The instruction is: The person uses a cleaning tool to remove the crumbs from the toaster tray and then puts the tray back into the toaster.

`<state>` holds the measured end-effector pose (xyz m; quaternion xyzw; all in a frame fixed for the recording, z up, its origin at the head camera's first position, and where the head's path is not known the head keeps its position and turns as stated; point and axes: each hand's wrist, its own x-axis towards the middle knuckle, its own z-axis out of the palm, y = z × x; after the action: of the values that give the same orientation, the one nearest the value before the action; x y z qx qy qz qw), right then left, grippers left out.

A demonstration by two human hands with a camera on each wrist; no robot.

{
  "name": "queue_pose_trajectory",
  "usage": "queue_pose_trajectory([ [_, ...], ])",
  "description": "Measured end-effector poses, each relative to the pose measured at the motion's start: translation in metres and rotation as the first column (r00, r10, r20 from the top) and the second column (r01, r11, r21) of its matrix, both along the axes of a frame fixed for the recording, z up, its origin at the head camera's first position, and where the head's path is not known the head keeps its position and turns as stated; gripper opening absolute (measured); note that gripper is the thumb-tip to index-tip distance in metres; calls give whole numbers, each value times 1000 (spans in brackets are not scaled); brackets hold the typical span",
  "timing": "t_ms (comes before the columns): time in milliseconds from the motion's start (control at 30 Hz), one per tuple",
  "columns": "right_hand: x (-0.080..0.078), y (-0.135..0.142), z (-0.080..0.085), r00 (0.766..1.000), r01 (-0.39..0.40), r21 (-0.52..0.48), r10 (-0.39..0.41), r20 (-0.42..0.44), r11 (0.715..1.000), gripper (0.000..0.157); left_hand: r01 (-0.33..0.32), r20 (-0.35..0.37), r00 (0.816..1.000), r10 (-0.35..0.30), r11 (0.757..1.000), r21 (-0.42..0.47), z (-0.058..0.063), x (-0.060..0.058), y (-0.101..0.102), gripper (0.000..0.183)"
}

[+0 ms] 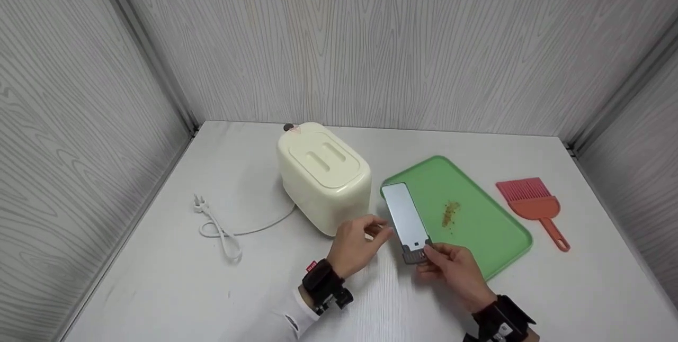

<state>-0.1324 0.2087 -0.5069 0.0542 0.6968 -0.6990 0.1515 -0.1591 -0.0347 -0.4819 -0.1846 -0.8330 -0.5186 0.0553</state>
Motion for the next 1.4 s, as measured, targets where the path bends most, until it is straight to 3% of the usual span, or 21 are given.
queue_pose_trajectory([
  [133, 6, 1, -3, 999, -52, 11, 52, 5, 999, 40, 2, -121, 993, -10, 998, -67, 13, 6, -13, 24],
  [233, 11, 2, -4, 996, -92, 9, 92, 18, 996, 37, -20, -237, 972, -12, 991, -131, 20, 10, -25, 24],
  [467, 24, 6, -5, 979, -201, -9, 201, 16, 979, 30, -36, -473, 879, -53, 984, -177, 31, 10, -56, 31],
  [600, 27, 6, -5, 969, -245, -9, 245, 20, 970, 29, -71, -548, 834, -63, 973, -220, 34, 6, -67, 36],
  [700, 28, 5, -5, 962, -273, -12, 273, 25, 962, 30, -105, -580, 811, -70, 959, -263, 36, 4, -72, 41],
  [800, 30, 5, -6, 954, -299, -21, 300, 26, 954, 30, -124, -587, 805, -86, 943, -308, 38, 1, -78, 49],
  [1067, 28, 2, -12, 945, -324, -24, 325, 51, 946, 27, -140, -535, 837, -116, 900, -413, 37, -14, -88, 62],
  [1167, 27, 0, -14, 941, -333, -26, 334, 51, 942, 27, -156, -531, 841, -102, 894, -419, 36, -17, -89, 65],
  [1400, 24, -3, -14, 932, -362, -31, 362, 25, 932, 25, -188, -557, 828, -71, 899, -395, 29, -19, -85, 67],
])
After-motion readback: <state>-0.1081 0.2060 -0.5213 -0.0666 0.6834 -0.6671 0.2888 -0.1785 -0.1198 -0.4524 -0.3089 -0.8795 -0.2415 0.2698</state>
